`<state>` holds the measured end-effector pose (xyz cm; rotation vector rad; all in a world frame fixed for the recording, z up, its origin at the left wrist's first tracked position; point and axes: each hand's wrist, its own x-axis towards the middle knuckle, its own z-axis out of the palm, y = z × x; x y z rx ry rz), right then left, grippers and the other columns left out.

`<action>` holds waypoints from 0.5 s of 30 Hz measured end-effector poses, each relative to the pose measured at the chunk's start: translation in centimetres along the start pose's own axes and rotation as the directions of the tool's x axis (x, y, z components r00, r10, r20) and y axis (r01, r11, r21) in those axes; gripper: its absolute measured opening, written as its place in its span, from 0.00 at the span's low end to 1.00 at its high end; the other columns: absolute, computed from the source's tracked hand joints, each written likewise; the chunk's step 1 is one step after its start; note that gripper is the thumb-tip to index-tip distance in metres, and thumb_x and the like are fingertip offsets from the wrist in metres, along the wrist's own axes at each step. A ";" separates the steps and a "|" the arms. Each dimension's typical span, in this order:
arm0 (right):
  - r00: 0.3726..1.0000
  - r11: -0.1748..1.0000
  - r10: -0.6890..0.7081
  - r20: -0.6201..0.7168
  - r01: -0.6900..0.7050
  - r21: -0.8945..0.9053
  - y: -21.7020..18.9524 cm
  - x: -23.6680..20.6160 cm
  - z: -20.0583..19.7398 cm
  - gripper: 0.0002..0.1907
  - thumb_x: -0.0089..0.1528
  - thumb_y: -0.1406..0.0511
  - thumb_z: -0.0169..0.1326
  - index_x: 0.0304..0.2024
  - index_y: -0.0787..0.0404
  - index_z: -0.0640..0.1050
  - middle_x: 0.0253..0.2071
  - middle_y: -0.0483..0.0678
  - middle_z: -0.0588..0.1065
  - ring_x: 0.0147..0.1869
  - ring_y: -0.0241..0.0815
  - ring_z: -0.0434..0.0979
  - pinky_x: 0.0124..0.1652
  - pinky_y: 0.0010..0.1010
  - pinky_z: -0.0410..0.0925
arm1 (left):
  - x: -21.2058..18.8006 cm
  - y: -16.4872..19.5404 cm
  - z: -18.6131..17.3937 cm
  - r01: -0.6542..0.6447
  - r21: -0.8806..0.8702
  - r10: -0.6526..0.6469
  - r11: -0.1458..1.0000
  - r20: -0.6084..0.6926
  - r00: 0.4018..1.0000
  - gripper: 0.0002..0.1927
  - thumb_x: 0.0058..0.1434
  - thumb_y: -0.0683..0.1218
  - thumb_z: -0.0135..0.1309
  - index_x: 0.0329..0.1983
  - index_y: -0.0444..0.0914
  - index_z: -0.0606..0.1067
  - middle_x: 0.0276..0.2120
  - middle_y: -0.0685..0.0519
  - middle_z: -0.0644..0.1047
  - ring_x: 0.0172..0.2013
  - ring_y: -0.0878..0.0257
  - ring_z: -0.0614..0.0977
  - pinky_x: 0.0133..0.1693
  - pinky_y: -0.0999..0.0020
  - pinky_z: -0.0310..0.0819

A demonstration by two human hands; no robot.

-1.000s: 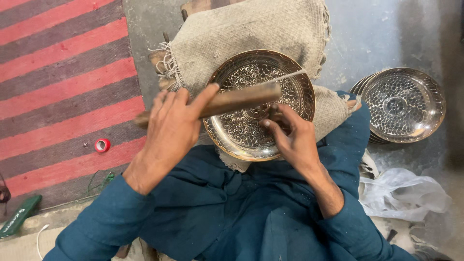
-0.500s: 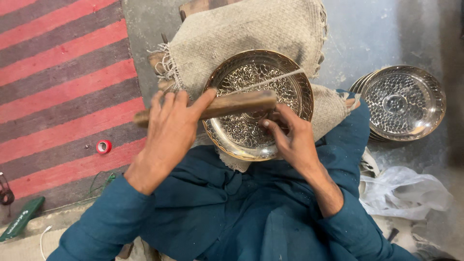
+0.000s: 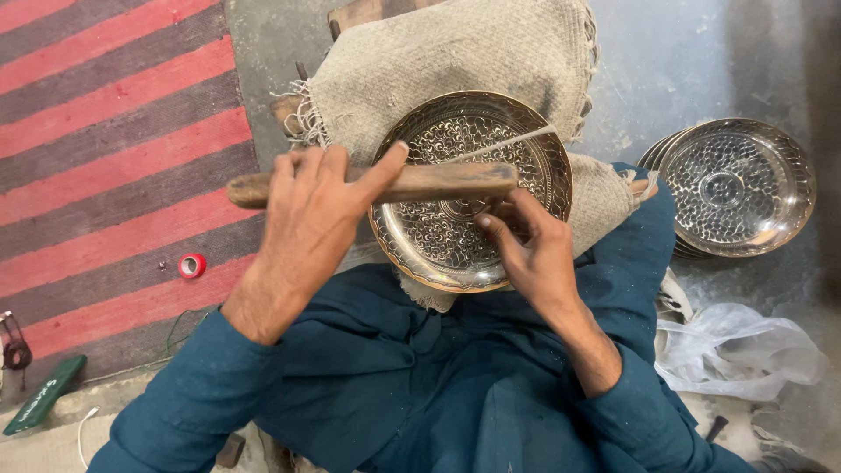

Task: The person sits cross-legged on the floor with an ornate brass plate resting on a cloth cushion on their lap. They hold a chisel against the plate's engraved surface with one hand and strike it with a wooden mallet held in the other hand, working across the decorative pattern, occasionally repositioning the chisel and rotating the plate.

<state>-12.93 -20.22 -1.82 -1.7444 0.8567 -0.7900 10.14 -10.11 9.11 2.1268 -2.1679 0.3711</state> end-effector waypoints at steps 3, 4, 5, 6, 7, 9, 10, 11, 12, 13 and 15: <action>0.997 0.996 0.068 -0.036 -0.066 0.054 0.1 0.0 0.2 0.15 0.64 0.71 0.61 0.53 0.67 0.77 0.39 0.47 0.83 0.42 0.31 0.81 0.40 0.24 0.74 | -0.1 0.2 0.0 0.139 -0.632 -0.174 0.762 0.007 0.985 0.37 0.57 0.37 0.53 0.71 0.47 0.62 0.50 0.43 0.74 0.51 0.44 0.75 0.50 0.51 0.69; 0.997 0.996 0.072 -0.029 -0.070 0.063 0.1 0.1 0.2 0.15 0.64 0.71 0.60 0.54 0.66 0.77 0.39 0.47 0.83 0.42 0.31 0.81 0.41 0.24 0.74 | -0.2 0.4 0.1 0.134 -0.415 -0.134 0.900 0.027 0.991 0.37 0.57 0.37 0.53 0.71 0.48 0.64 0.47 0.44 0.74 0.48 0.45 0.76 0.49 0.50 0.69; 0.997 0.995 0.075 -0.027 -0.073 0.073 0.2 0.1 0.2 0.15 0.65 0.71 0.60 0.54 0.66 0.77 0.40 0.46 0.83 0.42 0.31 0.81 0.41 0.24 0.74 | -0.2 0.6 0.2 0.105 -0.170 -0.097 0.980 0.056 0.994 0.36 0.57 0.37 0.54 0.70 0.50 0.66 0.43 0.45 0.75 0.46 0.47 0.77 0.48 0.49 0.69; 0.997 0.994 0.077 -0.017 -0.075 0.080 0.2 0.2 0.2 0.15 0.65 0.72 0.59 0.54 0.66 0.77 0.40 0.46 0.83 0.43 0.31 0.81 0.41 0.24 0.74 | -0.4 0.7 0.1 0.068 0.084 -0.076 0.994 0.092 0.993 0.36 0.57 0.37 0.54 0.69 0.51 0.69 0.40 0.46 0.75 0.44 0.48 0.78 0.47 0.48 0.69; 0.998 0.987 0.070 0.006 -0.070 0.142 0.2 0.4 0.1 0.14 0.66 0.72 0.58 0.54 0.66 0.76 0.41 0.46 0.83 0.45 0.31 0.82 0.43 0.24 0.75 | -0.6 0.7 0.1 0.082 0.075 -0.088 0.994 0.088 0.992 0.36 0.56 0.36 0.55 0.69 0.50 0.68 0.40 0.46 0.75 0.44 0.47 0.78 0.47 0.47 0.70; 0.997 0.960 0.069 0.026 -0.073 0.269 0.2 0.6 -0.3 0.12 0.67 0.73 0.56 0.53 0.67 0.74 0.44 0.46 0.83 0.49 0.32 0.84 0.47 0.24 0.75 | -0.8 0.3 -0.2 0.079 0.052 -0.083 0.996 0.086 0.993 0.37 0.54 0.35 0.56 0.68 0.48 0.67 0.41 0.45 0.76 0.46 0.46 0.79 0.47 0.45 0.72; 0.994 0.954 0.084 0.063 -0.098 0.283 0.1 0.5 -0.7 0.12 0.68 0.73 0.56 0.54 0.67 0.75 0.43 0.47 0.82 0.48 0.32 0.83 0.47 0.24 0.75 | -1.0 0.2 -0.2 0.137 -0.115 -0.126 0.984 0.098 0.987 0.37 0.53 0.36 0.56 0.68 0.47 0.67 0.41 0.44 0.75 0.46 0.43 0.79 0.47 0.45 0.72; 0.990 0.947 0.095 0.102 -0.121 0.296 0.0 0.3 -1.0 0.12 0.68 0.73 0.56 0.54 0.67 0.75 0.43 0.47 0.81 0.48 0.32 0.82 0.46 0.24 0.76 | -1.3 0.0 -0.3 0.196 -0.277 -0.169 0.941 0.116 0.979 0.37 0.53 0.37 0.56 0.68 0.45 0.66 0.41 0.43 0.75 0.45 0.41 0.78 0.46 0.45 0.72; 0.984 0.940 0.102 0.143 -0.142 0.309 -0.1 0.2 -1.2 0.13 0.68 0.73 0.56 0.55 0.67 0.75 0.43 0.48 0.80 0.47 0.32 0.81 0.46 0.25 0.76 | -1.6 0.0 -0.4 0.250 -0.428 -0.211 0.868 0.138 0.968 0.37 0.53 0.37 0.57 0.68 0.44 0.65 0.41 0.43 0.75 0.45 0.39 0.78 0.46 0.45 0.72; 0.986 0.966 0.092 0.137 -0.121 0.228 -0.2 0.0 -1.4 0.14 0.67 0.73 0.56 0.56 0.67 0.75 0.43 0.48 0.81 0.47 0.32 0.82 0.45 0.25 0.75 | -1.9 0.0 -0.4 0.264 -0.466 -0.223 0.844 0.142 0.964 0.36 0.53 0.37 0.56 0.67 0.44 0.65 0.42 0.42 0.76 0.46 0.39 0.78 0.45 0.45 0.72; 0.989 0.995 0.074 0.129 -0.082 0.059 -0.4 -0.4 -1.5 0.17 0.65 0.73 0.57 0.57 0.65 0.75 0.41 0.48 0.83 0.47 0.33 0.83 0.45 0.25 0.75 | -2.4 0.5 -0.2 0.291 -0.542 -0.246 0.789 0.156 0.957 0.35 0.53 0.37 0.55 0.66 0.44 0.65 0.46 0.42 0.77 0.46 0.39 0.79 0.45 0.46 0.73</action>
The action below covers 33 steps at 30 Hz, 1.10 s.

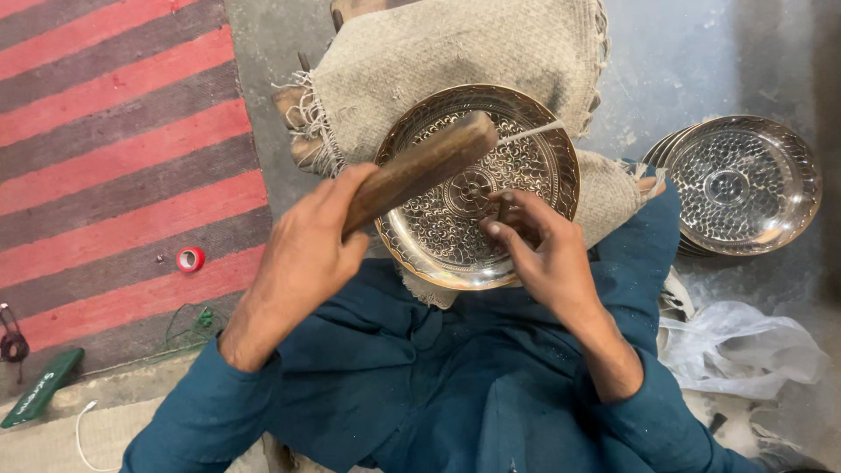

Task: The person sits cross-legged on the floor with an ornate brass plate resting on a cloth cushion on their lap. They hold a chisel against the plate's engraved surface with one hand and strike it with a wooden mallet held in the other hand, working across the decorative pattern, occasionally repositioning the chisel and rotating the plate.

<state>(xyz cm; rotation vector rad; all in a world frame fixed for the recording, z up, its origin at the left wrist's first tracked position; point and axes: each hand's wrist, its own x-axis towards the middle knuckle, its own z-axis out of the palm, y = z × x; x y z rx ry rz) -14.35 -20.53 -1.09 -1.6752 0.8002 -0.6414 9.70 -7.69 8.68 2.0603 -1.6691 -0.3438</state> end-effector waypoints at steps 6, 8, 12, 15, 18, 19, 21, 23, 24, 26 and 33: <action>0.999 0.998 -0.018 -0.040 0.016 -0.066 0.1 0.2 0.2 0.17 0.64 0.71 0.59 0.56 0.66 0.74 0.41 0.49 0.83 0.46 0.35 0.84 0.44 0.26 0.75 | -0.3 0.6 1.1 0.075 0.087 -0.088 0.993 0.154 0.984 0.35 0.53 0.39 0.56 0.66 0.47 0.65 0.39 0.43 0.78 0.44 0.39 0.80 0.43 0.44 0.73; 0.999 0.995 -0.040 -0.020 0.038 -0.097 0.2 0.2 0.0 0.17 0.64 0.71 0.59 0.55 0.66 0.74 0.41 0.49 0.83 0.46 0.35 0.84 0.44 0.25 0.76 | 0.1 0.8 0.8 0.077 0.079 -0.089 0.994 0.158 0.983 0.36 0.53 0.39 0.56 0.66 0.48 0.64 0.39 0.43 0.78 0.43 0.39 0.80 0.42 0.44 0.74; 0.999 0.996 -0.029 -0.018 0.028 -0.086 0.1 0.1 0.0 0.17 0.64 0.72 0.59 0.55 0.66 0.74 0.40 0.49 0.83 0.46 0.35 0.84 0.43 0.26 0.75 | 0.9 1.2 0.2 0.076 0.125 -0.097 0.989 0.169 0.981 0.36 0.53 0.39 0.55 0.67 0.50 0.64 0.37 0.44 0.78 0.41 0.40 0.80 0.41 0.44 0.74; 0.999 0.992 -0.043 -0.032 0.039 -0.117 -0.1 0.1 0.1 0.16 0.64 0.72 0.60 0.54 0.67 0.74 0.39 0.49 0.83 0.45 0.34 0.84 0.43 0.26 0.75 | 1.2 1.2 -0.1 0.047 0.144 -0.072 0.988 0.174 0.982 0.38 0.53 0.39 0.56 0.69 0.50 0.62 0.37 0.43 0.77 0.40 0.40 0.80 0.41 0.44 0.74; 0.999 0.994 -0.020 -0.040 0.016 -0.112 -0.2 0.1 0.2 0.15 0.63 0.71 0.61 0.52 0.67 0.76 0.38 0.50 0.82 0.44 0.34 0.83 0.42 0.25 0.76 | 1.3 1.0 -0.2 0.019 0.132 -0.041 0.991 0.165 0.985 0.41 0.52 0.40 0.57 0.71 0.49 0.61 0.38 0.42 0.75 0.40 0.38 0.79 0.40 0.44 0.74; 0.999 0.994 -0.018 -0.039 0.014 -0.109 -0.2 0.1 0.3 0.15 0.63 0.71 0.61 0.52 0.67 0.76 0.39 0.49 0.83 0.44 0.33 0.84 0.43 0.25 0.76 | 1.3 0.9 -0.2 -0.057 0.261 0.021 0.964 0.141 0.990 0.40 0.54 0.38 0.56 0.72 0.50 0.62 0.37 0.44 0.75 0.40 0.41 0.80 0.41 0.45 0.74; 0.999 0.995 -0.019 -0.041 0.015 -0.100 -0.2 0.1 0.3 0.16 0.62 0.71 0.62 0.52 0.67 0.77 0.40 0.49 0.83 0.45 0.33 0.84 0.43 0.25 0.76 | 1.5 0.6 -0.3 -0.193 0.508 0.155 0.839 0.116 0.981 0.39 0.57 0.35 0.55 0.72 0.52 0.64 0.37 0.47 0.75 0.40 0.47 0.80 0.41 0.48 0.73; 0.999 0.996 0.005 -0.047 -0.009 -0.088 -0.2 0.2 0.3 0.16 0.62 0.71 0.62 0.52 0.67 0.77 0.40 0.49 0.83 0.45 0.33 0.84 0.43 0.25 0.76 | 1.7 0.4 -0.2 -0.122 0.275 0.111 0.953 0.057 0.992 0.39 0.55 0.37 0.56 0.72 0.49 0.65 0.38 0.45 0.74 0.40 0.44 0.78 0.41 0.49 0.71; 0.998 0.996 0.018 -0.053 -0.022 -0.082 -0.2 0.2 0.3 0.16 0.62 0.71 0.62 0.52 0.67 0.77 0.39 0.49 0.83 0.45 0.33 0.84 0.44 0.25 0.76 | 1.8 0.4 -0.1 -0.090 0.149 0.086 0.985 0.034 0.996 0.39 0.54 0.38 0.56 0.72 0.47 0.66 0.38 0.43 0.74 0.39 0.43 0.77 0.41 0.49 0.70; 0.999 0.999 0.017 -0.036 -0.018 -0.040 -0.1 0.2 0.3 0.16 0.62 0.71 0.61 0.52 0.68 0.77 0.40 0.49 0.83 0.45 0.33 0.83 0.44 0.25 0.76 | 1.6 0.5 0.2 -0.158 0.454 0.144 0.877 0.064 0.987 0.37 0.54 0.37 0.55 0.69 0.50 0.68 0.36 0.47 0.75 0.40 0.48 0.78 0.43 0.50 0.70; 0.999 1.000 -0.004 -0.040 0.003 -0.026 -0.1 0.5 0.2 0.14 0.65 0.72 0.60 0.53 0.68 0.76 0.38 0.50 0.83 0.42 0.33 0.83 0.41 0.25 0.75 | 1.6 0.3 -0.8 -0.056 0.212 0.044 0.976 0.064 0.997 0.38 0.52 0.38 0.58 0.68 0.46 0.65 0.38 0.44 0.75 0.42 0.41 0.77 0.43 0.45 0.71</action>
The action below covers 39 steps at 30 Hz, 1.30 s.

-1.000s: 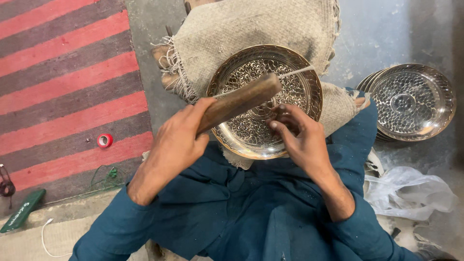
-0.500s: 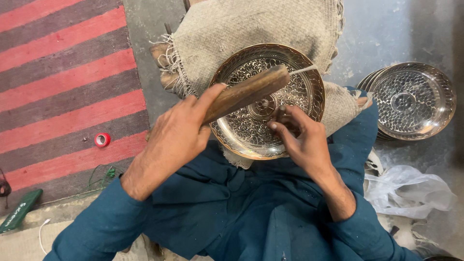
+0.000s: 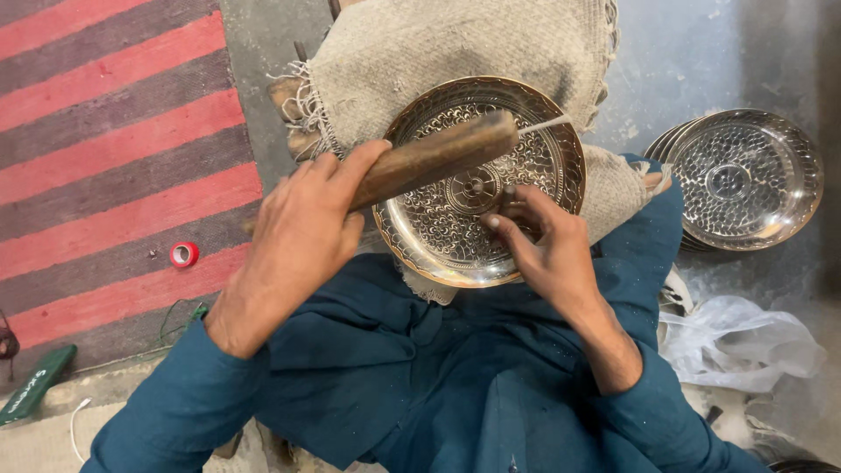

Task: The person sits cross-legged on the floor with an ornate brass plate resting on a cloth cushion on their lap. They hold a chisel against the plate's engraved surface with one hand and strike it with a wooden mallet held in the other hand, working across the decorative pattern, occasionally repositioning the chisel and rotating the plate.

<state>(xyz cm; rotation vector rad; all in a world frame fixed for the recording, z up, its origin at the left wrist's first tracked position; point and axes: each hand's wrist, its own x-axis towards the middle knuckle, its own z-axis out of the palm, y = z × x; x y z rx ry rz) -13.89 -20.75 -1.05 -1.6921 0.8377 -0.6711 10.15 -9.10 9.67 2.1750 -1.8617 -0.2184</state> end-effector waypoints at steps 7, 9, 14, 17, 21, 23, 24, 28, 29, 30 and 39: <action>0.999 0.996 -0.049 -0.012 0.048 -0.076 -0.1 -0.1 0.1 0.15 0.64 0.71 0.61 0.53 0.67 0.76 0.37 0.49 0.83 0.41 0.33 0.84 0.39 0.24 0.76 | 0.0 0.8 0.3 0.017 -0.183 -0.016 0.983 0.006 1.000 0.36 0.53 0.38 0.57 0.66 0.47 0.65 0.42 0.45 0.77 0.45 0.41 0.79 0.44 0.46 0.73; 0.998 0.994 -0.058 -0.020 0.056 -0.094 0.0 -0.1 0.1 0.15 0.64 0.71 0.61 0.52 0.68 0.76 0.37 0.49 0.83 0.41 0.33 0.84 0.39 0.25 0.76 | -0.1 1.0 0.7 0.026 -0.294 -0.027 0.955 0.001 1.000 0.37 0.54 0.37 0.56 0.68 0.46 0.64 0.46 0.44 0.77 0.47 0.40 0.79 0.44 0.47 0.73; 0.995 0.992 -0.087 -0.042 0.083 -0.100 0.0 -0.2 0.3 0.16 0.63 0.71 0.62 0.54 0.67 0.76 0.38 0.51 0.83 0.42 0.33 0.83 0.40 0.24 0.75 | -0.4 0.4 1.3 -0.072 0.076 0.073 0.994 -0.009 0.997 0.41 0.51 0.37 0.58 0.71 0.46 0.64 0.38 0.43 0.75 0.43 0.43 0.79 0.48 0.46 0.69; 0.995 0.991 -0.097 -0.037 0.093 -0.092 -0.1 -0.1 0.3 0.16 0.64 0.71 0.61 0.53 0.67 0.76 0.39 0.51 0.83 0.43 0.33 0.83 0.40 0.24 0.75 | -0.4 0.3 1.8 -0.091 0.089 0.095 0.992 -0.043 0.995 0.40 0.51 0.37 0.58 0.71 0.44 0.65 0.38 0.43 0.75 0.43 0.43 0.78 0.50 0.45 0.68; 0.998 0.995 -0.061 -0.034 0.058 -0.078 -0.3 0.0 0.2 0.15 0.64 0.71 0.61 0.53 0.67 0.76 0.37 0.50 0.83 0.39 0.32 0.83 0.38 0.25 0.74 | -0.7 0.5 2.4 -0.054 0.081 0.063 0.995 -0.109 0.992 0.37 0.54 0.37 0.58 0.69 0.45 0.68 0.37 0.44 0.73 0.43 0.42 0.77 0.50 0.47 0.67; 0.999 0.997 -0.038 -0.024 0.036 -0.071 -0.4 0.0 0.2 0.15 0.64 0.72 0.60 0.53 0.66 0.76 0.36 0.50 0.83 0.38 0.32 0.83 0.37 0.25 0.74 | -0.7 0.6 2.5 -0.083 0.159 0.098 0.984 -0.093 0.991 0.37 0.54 0.36 0.57 0.69 0.46 0.68 0.36 0.45 0.73 0.43 0.45 0.78 0.50 0.47 0.68; 0.999 0.997 -0.027 -0.020 0.026 -0.069 -0.4 -0.1 0.2 0.15 0.64 0.72 0.60 0.53 0.66 0.77 0.36 0.49 0.83 0.37 0.32 0.83 0.36 0.25 0.74 | -0.6 0.6 2.5 -0.098 0.197 0.117 0.976 -0.085 0.990 0.37 0.54 0.35 0.57 0.69 0.46 0.68 0.36 0.46 0.73 0.42 0.46 0.79 0.50 0.47 0.68; 0.999 0.998 -0.041 -0.030 0.039 -0.048 -0.4 0.0 0.3 0.14 0.64 0.72 0.60 0.52 0.67 0.76 0.36 0.49 0.83 0.38 0.32 0.83 0.37 0.25 0.74 | -0.5 0.6 2.4 -0.098 0.119 0.112 0.988 -0.115 0.987 0.36 0.54 0.37 0.56 0.68 0.45 0.69 0.36 0.45 0.73 0.42 0.44 0.77 0.51 0.46 0.68; 0.999 0.997 -0.049 -0.023 0.047 -0.056 -0.4 -0.1 0.2 0.14 0.64 0.72 0.60 0.53 0.67 0.77 0.36 0.49 0.83 0.39 0.32 0.82 0.37 0.25 0.74 | -0.5 0.7 2.5 -0.110 0.193 0.134 0.975 -0.116 0.984 0.35 0.54 0.36 0.56 0.68 0.46 0.69 0.36 0.46 0.73 0.42 0.46 0.78 0.53 0.45 0.68; 0.998 0.996 -0.062 -0.016 0.061 -0.063 -0.4 -0.1 0.2 0.14 0.64 0.73 0.60 0.53 0.66 0.77 0.36 0.49 0.83 0.39 0.33 0.82 0.37 0.25 0.74 | -0.5 0.7 2.5 -0.121 0.270 0.158 0.955 -0.119 0.980 0.35 0.55 0.36 0.56 0.68 0.47 0.69 0.36 0.47 0.73 0.42 0.47 0.78 0.54 0.44 0.68; 0.998 0.997 -0.058 -0.013 0.057 -0.052 -0.5 0.0 0.1 0.16 0.64 0.72 0.58 0.54 0.65 0.76 0.39 0.50 0.83 0.41 0.34 0.85 0.38 0.25 0.77 | -0.5 0.4 2.5 -0.031 -0.056 0.027 0.998 -0.063 0.998 0.36 0.53 0.38 0.56 0.68 0.43 0.67 0.38 0.43 0.73 0.42 0.42 0.76 0.47 0.44 0.68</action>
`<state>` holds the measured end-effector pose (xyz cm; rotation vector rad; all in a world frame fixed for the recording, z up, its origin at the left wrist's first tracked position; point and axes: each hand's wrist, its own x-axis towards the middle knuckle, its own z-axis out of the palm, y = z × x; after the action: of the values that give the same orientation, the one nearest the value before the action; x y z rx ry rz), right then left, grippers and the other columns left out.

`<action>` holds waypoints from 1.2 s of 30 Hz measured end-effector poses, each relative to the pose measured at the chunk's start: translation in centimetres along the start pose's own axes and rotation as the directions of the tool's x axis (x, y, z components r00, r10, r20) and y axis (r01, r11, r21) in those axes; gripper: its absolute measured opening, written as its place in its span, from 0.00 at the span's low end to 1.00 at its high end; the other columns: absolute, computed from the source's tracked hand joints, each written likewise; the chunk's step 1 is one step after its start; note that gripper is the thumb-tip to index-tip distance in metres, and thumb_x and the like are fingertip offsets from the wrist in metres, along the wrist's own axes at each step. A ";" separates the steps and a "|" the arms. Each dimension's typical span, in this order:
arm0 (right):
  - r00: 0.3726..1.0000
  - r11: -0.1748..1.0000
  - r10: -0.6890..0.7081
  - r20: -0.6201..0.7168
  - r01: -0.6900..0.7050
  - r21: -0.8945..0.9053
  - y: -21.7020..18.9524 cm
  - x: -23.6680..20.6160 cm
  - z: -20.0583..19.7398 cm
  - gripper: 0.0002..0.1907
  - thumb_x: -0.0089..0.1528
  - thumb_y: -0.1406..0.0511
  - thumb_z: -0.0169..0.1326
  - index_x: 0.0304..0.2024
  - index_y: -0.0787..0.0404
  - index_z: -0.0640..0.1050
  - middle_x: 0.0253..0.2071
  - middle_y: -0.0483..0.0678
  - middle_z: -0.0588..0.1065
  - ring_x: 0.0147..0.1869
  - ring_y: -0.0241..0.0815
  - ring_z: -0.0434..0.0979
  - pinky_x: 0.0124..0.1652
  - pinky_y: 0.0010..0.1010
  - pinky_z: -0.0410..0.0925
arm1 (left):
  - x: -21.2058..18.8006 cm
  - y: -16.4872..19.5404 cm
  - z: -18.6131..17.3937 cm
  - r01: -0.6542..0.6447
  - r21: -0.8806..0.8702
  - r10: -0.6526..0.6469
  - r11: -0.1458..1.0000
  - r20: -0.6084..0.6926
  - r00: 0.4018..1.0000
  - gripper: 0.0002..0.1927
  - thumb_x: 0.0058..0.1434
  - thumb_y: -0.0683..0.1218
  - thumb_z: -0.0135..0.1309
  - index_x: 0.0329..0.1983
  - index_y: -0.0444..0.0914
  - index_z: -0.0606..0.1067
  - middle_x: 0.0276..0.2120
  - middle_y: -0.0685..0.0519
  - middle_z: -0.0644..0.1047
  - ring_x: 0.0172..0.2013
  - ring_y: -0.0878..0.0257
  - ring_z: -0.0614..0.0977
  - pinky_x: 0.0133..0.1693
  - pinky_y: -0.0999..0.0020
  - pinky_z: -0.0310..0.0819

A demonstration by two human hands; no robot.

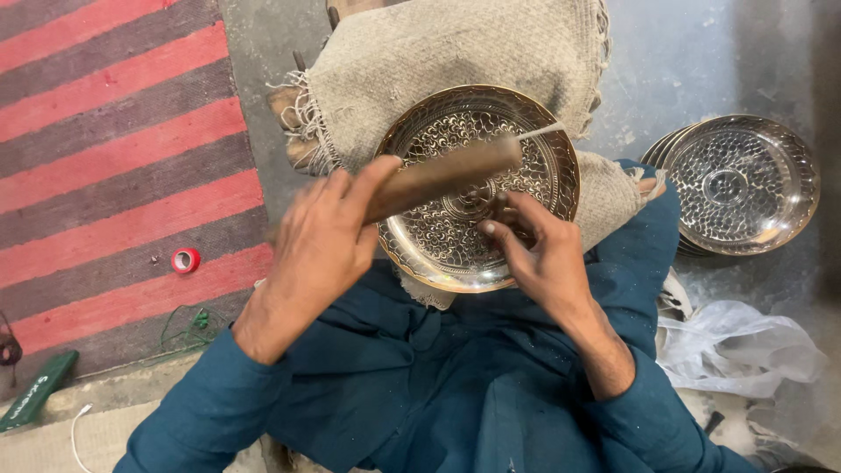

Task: The person sits cross-legged on the floor with an ornate brass plate resting on a cloth cushion on their lap. They hold a chisel against the plate's engraved surface with one hand and strike it with a wooden mallet held in the other hand, working across the decorative pattern, occasionally repositioning the chisel and rotating the plate.

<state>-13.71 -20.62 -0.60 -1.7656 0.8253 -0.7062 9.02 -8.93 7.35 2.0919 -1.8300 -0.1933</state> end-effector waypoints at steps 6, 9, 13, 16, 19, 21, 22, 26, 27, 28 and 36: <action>1.000 1.000 -0.008 0.000 0.008 -0.019 0.1 0.0 0.1 0.15 0.64 0.72 0.59 0.54 0.65 0.76 0.39 0.50 0.83 0.43 0.35 0.85 0.40 0.27 0.77 | -0.2 -0.2 0.0 0.040 0.022 -0.040 0.999 0.028 0.999 0.36 0.54 0.39 0.56 0.69 0.44 0.66 0.38 0.43 0.73 0.42 0.42 0.76 0.47 0.43 0.68; 1.000 0.996 0.018 0.016 -0.016 -0.082 0.2 0.0 0.0 0.12 0.64 0.71 0.61 0.49 0.66 0.77 0.37 0.50 0.83 0.41 0.35 0.86 0.39 0.27 0.76 | -0.3 -0.2 0.2 -0.101 0.363 0.126 0.926 -0.045 0.991 0.35 0.57 0.36 0.56 0.69 0.49 0.67 0.37 0.48 0.73 0.42 0.48 0.78 0.57 0.44 0.69; 1.000 0.999 -0.005 -0.005 0.005 -0.035 0.2 -0.1 0.2 0.15 0.63 0.72 0.60 0.52 0.66 0.77 0.39 0.51 0.83 0.44 0.35 0.84 0.41 0.27 0.76 | -0.2 -0.5 0.1 -0.035 0.151 0.040 0.988 -0.029 0.999 0.35 0.54 0.37 0.55 0.68 0.45 0.68 0.39 0.44 0.73 0.42 0.43 0.76 0.50 0.44 0.68; 1.000 0.998 0.030 0.010 -0.029 -0.057 0.2 0.0 0.2 0.14 0.63 0.71 0.60 0.51 0.65 0.77 0.38 0.51 0.83 0.41 0.35 0.84 0.40 0.28 0.75 | -0.2 -0.5 0.1 -0.077 0.262 0.091 0.962 -0.043 0.995 0.35 0.56 0.37 0.55 0.68 0.48 0.68 0.38 0.46 0.73 0.42 0.46 0.77 0.54 0.45 0.68; 1.000 0.999 -0.027 0.002 0.027 -0.035 0.3 0.0 0.1 0.15 0.63 0.71 0.60 0.52 0.65 0.76 0.40 0.51 0.83 0.44 0.35 0.84 0.42 0.28 0.76 | -0.1 -0.5 0.0 -0.030 0.156 0.034 0.987 -0.024 0.999 0.36 0.55 0.37 0.54 0.69 0.47 0.67 0.37 0.45 0.72 0.43 0.44 0.76 0.52 0.44 0.67; 1.000 0.995 0.021 0.011 -0.019 -0.097 0.4 0.1 0.0 0.14 0.63 0.71 0.61 0.51 0.65 0.77 0.38 0.51 0.83 0.41 0.36 0.85 0.40 0.28 0.75 | 0.0 -0.4 0.1 -0.089 0.376 0.108 0.922 -0.030 0.994 0.35 0.56 0.36 0.53 0.68 0.50 0.68 0.36 0.48 0.73 0.43 0.48 0.77 0.57 0.42 0.66; 1.000 0.996 0.017 0.006 -0.017 -0.092 0.4 0.1 -0.1 0.15 0.63 0.71 0.61 0.52 0.65 0.77 0.38 0.51 0.83 0.42 0.35 0.85 0.40 0.28 0.75 | 0.1 -0.4 0.0 -0.057 0.273 0.073 0.960 -0.047 0.996 0.35 0.56 0.36 0.53 0.69 0.49 0.68 0.37 0.47 0.72 0.43 0.46 0.76 0.54 0.42 0.66; 0.998 0.997 0.043 0.037 -0.040 -0.061 0.4 -0.2 -0.2 0.15 0.63 0.71 0.60 0.52 0.65 0.77 0.39 0.50 0.83 0.42 0.35 0.84 0.41 0.27 0.76 | 0.1 -0.1 0.0 -0.052 0.289 0.063 0.956 -0.029 0.998 0.34 0.57 0.37 0.52 0.69 0.49 0.68 0.37 0.46 0.72 0.42 0.46 0.76 0.52 0.44 0.67; 0.998 0.998 0.043 0.049 -0.040 -0.050 0.4 -0.1 -0.1 0.14 0.63 0.71 0.60 0.52 0.65 0.78 0.40 0.50 0.83 0.43 0.35 0.84 0.41 0.27 0.76 | 0.1 -0.1 0.0 -0.086 0.408 0.101 0.909 -0.014 0.995 0.35 0.57 0.36 0.52 0.69 0.50 0.68 0.37 0.47 0.73 0.42 0.48 0.77 0.54 0.43 0.67; 0.999 0.999 0.017 0.038 -0.015 -0.036 0.4 -0.1 -0.1 0.15 0.63 0.71 0.59 0.53 0.66 0.77 0.40 0.50 0.83 0.44 0.36 0.84 0.42 0.27 0.76 | -0.1 -0.1 -0.2 -0.081 0.403 0.099 0.911 -0.022 0.995 0.35 0.58 0.36 0.53 0.69 0.50 0.68 0.37 0.47 0.72 0.42 0.48 0.77 0.54 0.45 0.68; 0.977 0.918 0.127 -0.170 -0.051 0.392 1.9 0.3 -4.5 0.09 0.70 0.74 0.49 0.53 0.64 0.71 0.42 0.53 0.80 0.47 0.41 0.84 0.45 0.30 0.77 | -6.3 -1.3 0.4 0.214 -0.407 -0.176 0.888 0.127 0.976 0.36 0.52 0.39 0.54 0.67 0.39 0.64 0.45 0.38 0.78 0.47 0.40 0.80 0.46 0.53 0.74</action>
<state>-17.44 -23.80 -0.99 -1.3108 0.8249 -0.9205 9.14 -2.65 5.76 1.9733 -1.4541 -0.6775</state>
